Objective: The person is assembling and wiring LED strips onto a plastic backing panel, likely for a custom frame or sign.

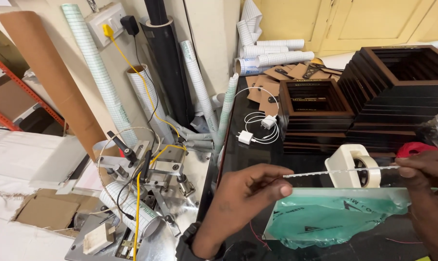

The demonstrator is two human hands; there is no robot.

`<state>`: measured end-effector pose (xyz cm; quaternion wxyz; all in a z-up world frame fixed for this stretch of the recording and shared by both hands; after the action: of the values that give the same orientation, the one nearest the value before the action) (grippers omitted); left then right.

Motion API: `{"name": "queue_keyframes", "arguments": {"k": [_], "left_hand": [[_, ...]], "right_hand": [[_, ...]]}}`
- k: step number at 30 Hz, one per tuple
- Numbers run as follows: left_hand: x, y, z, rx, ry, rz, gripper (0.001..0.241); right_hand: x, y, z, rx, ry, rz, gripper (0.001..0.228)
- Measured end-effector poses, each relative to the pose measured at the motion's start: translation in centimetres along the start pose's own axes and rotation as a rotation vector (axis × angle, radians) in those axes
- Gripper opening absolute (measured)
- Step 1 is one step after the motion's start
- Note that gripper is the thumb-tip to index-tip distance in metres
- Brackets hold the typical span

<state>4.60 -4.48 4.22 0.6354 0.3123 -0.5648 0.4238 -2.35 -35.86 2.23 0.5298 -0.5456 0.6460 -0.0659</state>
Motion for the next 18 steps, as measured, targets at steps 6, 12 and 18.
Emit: {"name": "queue_keyframes", "arguments": {"k": [6, 12, 18], "left_hand": [[1.5, -0.2, 0.2, 0.161, -0.211, 0.105, 0.032], [1.1, -0.3, -0.1, 0.22, -0.248, 0.148, 0.024], [1.0, -0.1, -0.3, 0.27, -0.301, 0.219, 0.025]], "right_hand": [[0.5, -0.1, -0.3, 0.028, -0.038, -0.016, 0.022], [0.6, 0.1, -0.4, 0.014, -0.082, 0.04, 0.02], [1.0, 0.4, -0.1, 0.002, -0.146, 0.131, 0.023]]}}
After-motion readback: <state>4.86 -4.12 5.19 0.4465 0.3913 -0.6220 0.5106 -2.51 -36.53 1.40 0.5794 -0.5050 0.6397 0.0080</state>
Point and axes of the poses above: each hand's wrist, its own y-axis away from the middle knuckle, its own z-axis out of the palm, x = y × z, the point moved 9 cm from there along -y, towards the middle knuckle, and after that the axes turned 11 degrees about x, right-handed, at the moved point
